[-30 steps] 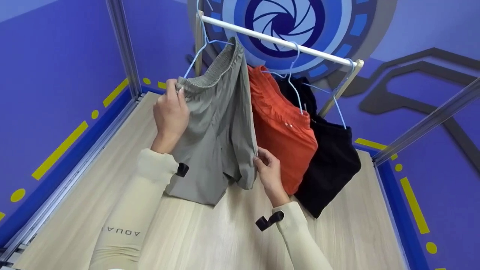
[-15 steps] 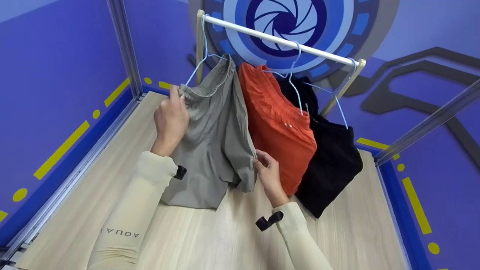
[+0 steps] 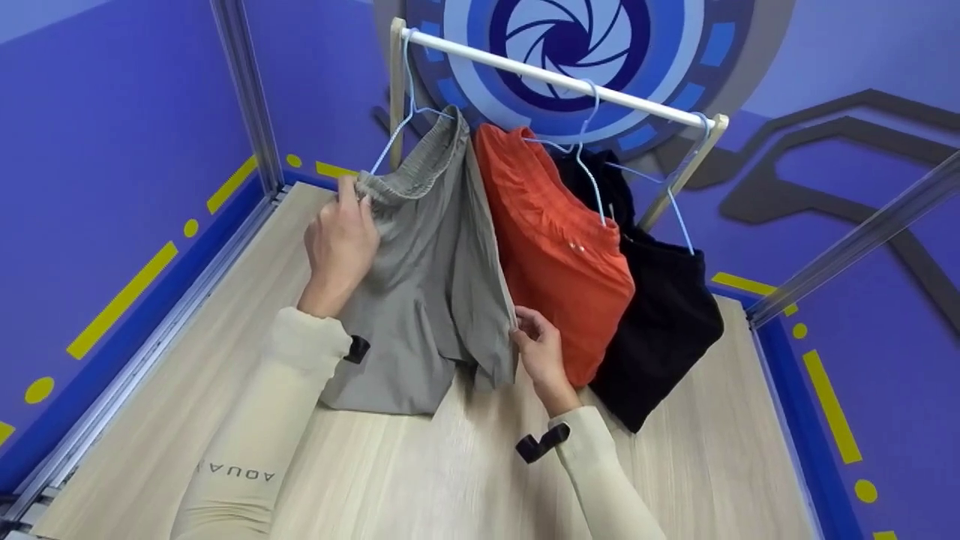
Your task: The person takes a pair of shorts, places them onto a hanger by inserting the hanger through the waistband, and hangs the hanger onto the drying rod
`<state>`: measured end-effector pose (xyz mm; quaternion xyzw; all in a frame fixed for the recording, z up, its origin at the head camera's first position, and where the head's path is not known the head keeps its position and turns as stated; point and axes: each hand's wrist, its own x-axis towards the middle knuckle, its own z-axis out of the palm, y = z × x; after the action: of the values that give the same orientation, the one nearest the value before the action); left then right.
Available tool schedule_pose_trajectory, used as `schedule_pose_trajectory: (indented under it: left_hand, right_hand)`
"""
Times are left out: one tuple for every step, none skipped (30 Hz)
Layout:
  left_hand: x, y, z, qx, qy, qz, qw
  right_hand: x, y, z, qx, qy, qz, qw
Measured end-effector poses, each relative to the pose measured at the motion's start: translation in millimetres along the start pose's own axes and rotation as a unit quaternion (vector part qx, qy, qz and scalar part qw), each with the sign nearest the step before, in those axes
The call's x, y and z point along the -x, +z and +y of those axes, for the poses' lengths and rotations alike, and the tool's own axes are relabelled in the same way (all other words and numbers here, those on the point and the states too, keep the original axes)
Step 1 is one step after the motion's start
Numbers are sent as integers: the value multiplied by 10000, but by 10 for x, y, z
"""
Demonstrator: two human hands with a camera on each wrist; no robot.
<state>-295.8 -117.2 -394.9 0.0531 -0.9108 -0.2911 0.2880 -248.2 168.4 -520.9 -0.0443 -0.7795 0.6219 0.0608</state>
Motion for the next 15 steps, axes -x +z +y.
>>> schedule_pose_trajectory:
  left_hand:
    - [5,0,-3,-2,-7,-46,10000]
    - [12,-2,-6,2,-18,-93,10000]
    - [17,-2,-6,12,-23,-145,9999]
    - [23,-3,-6,18,-19,-190,9998]
    - [29,-6,-4,19,-10,-230,9997]
    - [35,-7,-3,19,-3,-265,9996]
    - [43,-9,-2,17,4,-283,9996]
    - [51,-9,0,24,13,-295,9996]
    - [60,-8,3,36,29,-302,9995]
    - [70,-9,8,53,58,-284,9996]
    - [80,-9,15,82,88,-255,9996]
    - [89,-7,24,120,133,-202,9996]
    - [97,-6,35,152,209,-123,9996]
    - [105,-5,50,177,316,-14,9993]
    - [115,-2,67,215,450,130,9987]
  right_hand:
    - [14,-9,-20,-15,15,-15,10000]
    - [18,-18,-10,-18,-21,-8,10000]
    - [20,-27,-1,-44,-46,2,10000]
    - [21,-37,7,-81,-71,20,9999]
    - [23,-49,8,-145,-73,41,9999]
    - [25,-61,8,-181,-81,63,9998]
    - [23,-73,13,-250,-67,75,9996]
    - [13,-83,39,-291,-67,111,9995]
    - [9,-93,37,-348,-20,133,9993]
    - [7,-104,32,-385,14,143,9992]
    - [6,-116,22,-456,72,143,9988]
    - [4,-130,13,-499,100,140,9986]
    - [4,-146,-1,-540,135,128,9984]
    - [5,-164,-19,-539,127,115,9984]
    - [4,-182,-38,-531,93,108,9985]
